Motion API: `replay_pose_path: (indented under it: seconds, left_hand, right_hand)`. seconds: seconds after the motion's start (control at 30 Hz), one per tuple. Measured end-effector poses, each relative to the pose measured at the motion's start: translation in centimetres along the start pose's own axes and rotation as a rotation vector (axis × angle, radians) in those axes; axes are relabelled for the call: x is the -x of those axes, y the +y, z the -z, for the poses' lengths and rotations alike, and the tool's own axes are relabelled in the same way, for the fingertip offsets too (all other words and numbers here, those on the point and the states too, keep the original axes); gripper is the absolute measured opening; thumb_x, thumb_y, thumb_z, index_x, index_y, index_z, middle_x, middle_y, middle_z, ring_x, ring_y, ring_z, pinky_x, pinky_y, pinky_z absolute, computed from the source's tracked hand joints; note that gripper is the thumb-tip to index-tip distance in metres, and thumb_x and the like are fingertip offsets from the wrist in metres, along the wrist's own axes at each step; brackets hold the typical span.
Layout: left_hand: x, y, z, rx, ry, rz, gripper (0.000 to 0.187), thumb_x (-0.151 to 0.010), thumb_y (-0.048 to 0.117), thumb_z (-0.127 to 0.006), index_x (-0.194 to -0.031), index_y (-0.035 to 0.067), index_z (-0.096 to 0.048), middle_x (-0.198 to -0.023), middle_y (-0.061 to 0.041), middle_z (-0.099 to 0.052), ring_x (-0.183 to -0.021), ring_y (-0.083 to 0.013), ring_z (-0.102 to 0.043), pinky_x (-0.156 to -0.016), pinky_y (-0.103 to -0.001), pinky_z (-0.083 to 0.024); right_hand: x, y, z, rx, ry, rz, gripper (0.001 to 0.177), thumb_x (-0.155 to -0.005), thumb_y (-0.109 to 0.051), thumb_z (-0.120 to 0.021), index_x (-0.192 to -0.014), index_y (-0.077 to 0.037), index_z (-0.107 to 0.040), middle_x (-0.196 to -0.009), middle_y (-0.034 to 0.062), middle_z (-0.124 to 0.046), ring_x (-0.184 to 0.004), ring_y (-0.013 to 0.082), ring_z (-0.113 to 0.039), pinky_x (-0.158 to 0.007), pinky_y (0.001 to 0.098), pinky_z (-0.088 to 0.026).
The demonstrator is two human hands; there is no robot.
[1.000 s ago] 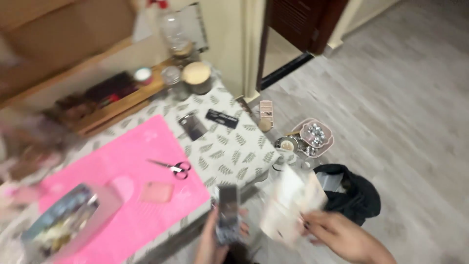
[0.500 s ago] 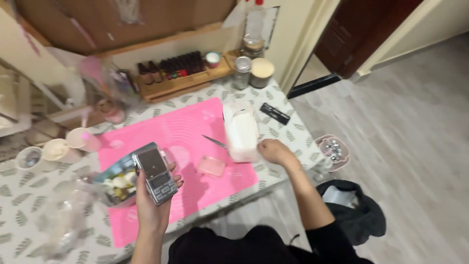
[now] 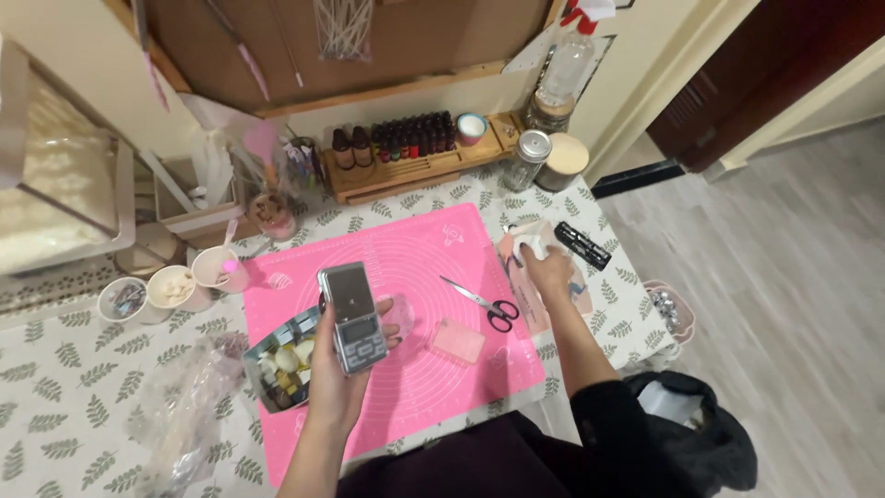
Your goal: The recorder prepares and organizes various candle-making supplies on a workstation, including cleaning a digital scale.
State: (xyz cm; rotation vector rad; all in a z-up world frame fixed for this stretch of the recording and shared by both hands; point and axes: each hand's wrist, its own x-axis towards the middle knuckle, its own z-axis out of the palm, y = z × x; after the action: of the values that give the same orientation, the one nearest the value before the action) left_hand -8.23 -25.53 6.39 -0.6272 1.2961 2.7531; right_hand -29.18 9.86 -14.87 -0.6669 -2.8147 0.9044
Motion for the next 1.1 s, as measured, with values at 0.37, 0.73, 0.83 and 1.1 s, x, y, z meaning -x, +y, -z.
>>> replay_pose_path:
  seconds: [0.37, 0.73, 0.83, 1.1]
  left_hand:
    - [-3.2, -4.8, -2.0, 0.058, -0.100, 0.114, 0.078, -0.103, 0.058, -0.017, -0.137, 0.002, -0.058, -0.121, -0.024, -0.074, -0.083, -0.0259, -0.073, -0.076, -0.041, -0.061]
    - [-3.1, -13.3, -0.7, 0.168, 0.006, 0.269, 0.055, -0.100, 0.045, -0.041, -0.138, 0.007, -0.055, -0.123, -0.013, -0.069, -0.107, -0.0225, -0.072, -0.087, -0.039, -0.061]
    - [-1.7, -11.3, -1.3, 0.068, -0.108, 0.285, 0.056, -0.101, 0.045, -0.040, -0.134, 0.002, -0.057, -0.116, -0.017, -0.071, -0.098, -0.0258, -0.074, -0.080, -0.041, -0.063]
    - [0.7, -9.4, -2.3, 0.004, -0.283, 0.311, 0.074, -0.105, 0.054, -0.021, -0.124, -0.007, -0.059, -0.090, -0.025, -0.073, -0.073, -0.0330, -0.076, -0.066, -0.045, -0.065]
  right_hand:
    - [14.8, -14.7, 18.0, -0.542, -0.264, 0.247, 0.028, -0.100, -0.020, -0.055, -0.093, -0.001, -0.073, -0.073, 0.0054, -0.059, -0.063, 0.0140, -0.050, -0.056, 0.0389, -0.039]
    - [20.0, -17.9, 16.0, -0.309, -0.439, 1.025, 0.053, -0.083, -0.039, -0.083, -0.116, -0.007, -0.057, -0.131, 0.0184, -0.056, -0.138, 0.0389, -0.046, -0.117, 0.0504, -0.038]
    - [18.8, -18.7, 17.3, -0.202, -0.668, 1.073, 0.093, -0.071, -0.041, -0.089, -0.145, -0.007, -0.043, -0.144, 0.0252, -0.039, -0.138, 0.0443, -0.033, -0.111, 0.0544, -0.033]
    - [16.7, -17.9, 15.8, -0.256, -0.910, 0.769, 0.051, -0.094, -0.027, -0.061, -0.144, -0.016, -0.059, -0.137, 0.0106, -0.072, -0.127, 0.0265, -0.070, -0.104, 0.0381, -0.055]
